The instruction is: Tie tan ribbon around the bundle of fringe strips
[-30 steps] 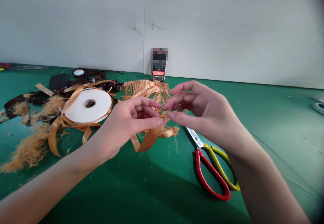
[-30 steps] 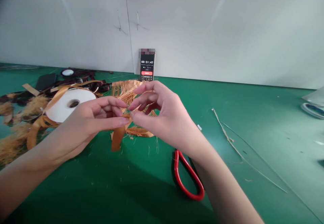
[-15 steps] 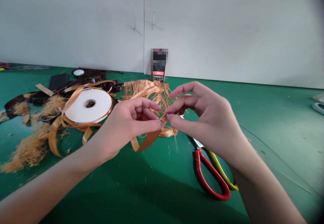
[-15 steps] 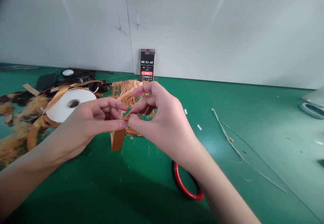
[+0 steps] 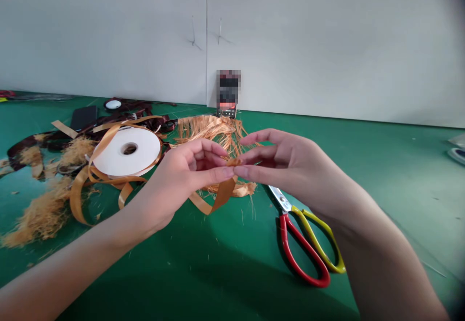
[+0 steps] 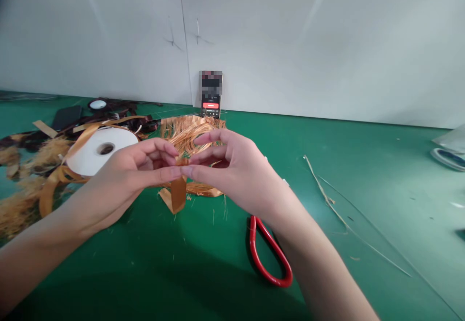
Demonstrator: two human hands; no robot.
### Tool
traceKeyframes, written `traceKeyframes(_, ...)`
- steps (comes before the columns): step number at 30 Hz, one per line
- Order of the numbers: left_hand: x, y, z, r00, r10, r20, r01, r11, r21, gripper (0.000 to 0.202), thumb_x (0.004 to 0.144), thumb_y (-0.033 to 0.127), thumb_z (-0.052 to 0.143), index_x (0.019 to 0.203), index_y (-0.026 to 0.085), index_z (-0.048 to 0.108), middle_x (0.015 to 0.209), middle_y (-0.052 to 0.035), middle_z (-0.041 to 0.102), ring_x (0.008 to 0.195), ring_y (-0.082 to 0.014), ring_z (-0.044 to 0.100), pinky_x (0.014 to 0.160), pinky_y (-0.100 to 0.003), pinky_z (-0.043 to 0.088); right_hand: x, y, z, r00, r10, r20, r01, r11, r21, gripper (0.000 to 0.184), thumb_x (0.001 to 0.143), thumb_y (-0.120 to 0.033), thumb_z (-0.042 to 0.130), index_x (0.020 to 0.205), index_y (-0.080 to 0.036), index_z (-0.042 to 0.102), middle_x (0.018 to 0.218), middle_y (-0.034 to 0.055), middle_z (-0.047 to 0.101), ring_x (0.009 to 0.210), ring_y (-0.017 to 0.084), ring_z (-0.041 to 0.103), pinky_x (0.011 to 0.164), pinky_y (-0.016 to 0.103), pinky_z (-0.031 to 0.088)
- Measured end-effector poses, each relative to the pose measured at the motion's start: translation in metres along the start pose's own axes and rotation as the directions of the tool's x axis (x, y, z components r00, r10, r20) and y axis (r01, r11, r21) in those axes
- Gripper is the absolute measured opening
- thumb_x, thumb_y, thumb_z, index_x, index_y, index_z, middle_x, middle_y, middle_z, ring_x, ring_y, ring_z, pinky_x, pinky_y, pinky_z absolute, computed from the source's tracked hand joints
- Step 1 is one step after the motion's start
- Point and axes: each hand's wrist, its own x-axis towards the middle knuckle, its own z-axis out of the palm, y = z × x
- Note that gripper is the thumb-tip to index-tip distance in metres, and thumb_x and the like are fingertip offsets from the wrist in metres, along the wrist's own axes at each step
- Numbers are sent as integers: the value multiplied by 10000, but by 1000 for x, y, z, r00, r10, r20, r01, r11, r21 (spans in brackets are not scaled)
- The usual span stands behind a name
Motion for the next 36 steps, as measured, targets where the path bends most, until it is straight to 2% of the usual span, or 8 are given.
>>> traceKeyframes(5, 0, -2, 0, 1000, -2, -5, 2, 1000, -9, 222, 698, 178, 807, 856, 222, 657, 788, 66, 630, 790, -66, 599, 682, -129, 476, 1, 4, 1, 999, -34, 4, 34, 996, 80, 293, 726, -248, 763, 966, -237, 595, 790, -16, 760, 798, 142, 717, 690, 239, 571)
traceKeyframes(9, 0, 1, -1, 996, 81, 42, -85, 991, 103, 130, 792, 299, 739, 882, 235, 671, 861, 48, 654, 829, -91, 615, 721, -175, 488, 0, 4, 2, 999, -32, -2, 32, 997, 72, 303, 699, -246, 781, 945, -248, 605, 751, -21, 756, 748, 149, 708, 639, 249, 557)
traceKeyframes(11, -1, 3, -1, 983, 174, 64, -185, 949, 256, 94, 838, 320, 687, 883, 238, 688, 880, 39, 671, 848, -105, 620, 733, -201, 480, 0, 3, 3, 1000, -27, -8, 28, 999, 46, 304, 687, -245, 786, 935, -257, 610, 724, -29, 751, 703, 144, 695, 602, 249, 548)
traceKeyframes(14, -3, 7, 0, 941, 327, 87, -328, 817, 475, 51, 848, 243, 664, 847, 223, 711, 857, 37, 683, 837, -104, 616, 740, -211, 456, -1, 2, 4, 999, -39, -31, 40, 999, 16, 279, 684, -224, 780, 906, -260, 614, 706, -37, 748, 672, 135, 680, 588, 244, 544)
traceKeyframes(17, -5, 8, 0, 914, 398, 81, -374, 748, 549, 47, 830, 200, 669, 846, 203, 713, 834, 35, 684, 790, -97, 611, 722, -210, 450, -2, 2, 5, 997, -64, -47, 64, 998, 7, 231, 696, -193, 760, 868, -253, 619, 695, -39, 746, 659, 125, 678, 577, 228, 544)
traceKeyframes(26, -6, 7, 1, 913, 405, 37, -362, 767, 530, 61, 837, 189, 641, 781, 205, 656, 799, 49, 649, 750, -94, 582, 713, -208, 452, -3, -1, 3, 993, -108, -54, 107, 994, -25, 179, 716, -195, 742, 849, -244, 634, 724, -21, 753, 710, 143, 707, 592, 226, 563)
traceKeyframes(31, -6, 8, -2, 928, 371, -34, -311, 823, 476, 69, 881, 246, 587, 907, 223, 647, 902, 34, 651, 823, -118, 583, 756, -238, 445, -4, -2, 5, 989, -120, -88, 117, 992, -40, 203, 701, -252, 761, 869, -238, 648, 720, -4, 746, 728, 178, 716, 591, 266, 567)
traceKeyframes(36, -5, 9, -3, 955, 292, 54, -283, 842, 460, 91, 864, 297, 625, 902, 234, 680, 930, 25, 667, 879, -144, 595, 782, -256, 447, -2, -1, 6, 980, -142, -140, 128, 986, -104, 379, 645, -379, 801, 977, -253, 670, 726, 10, 735, 740, 210, 709, 590, 309, 552)
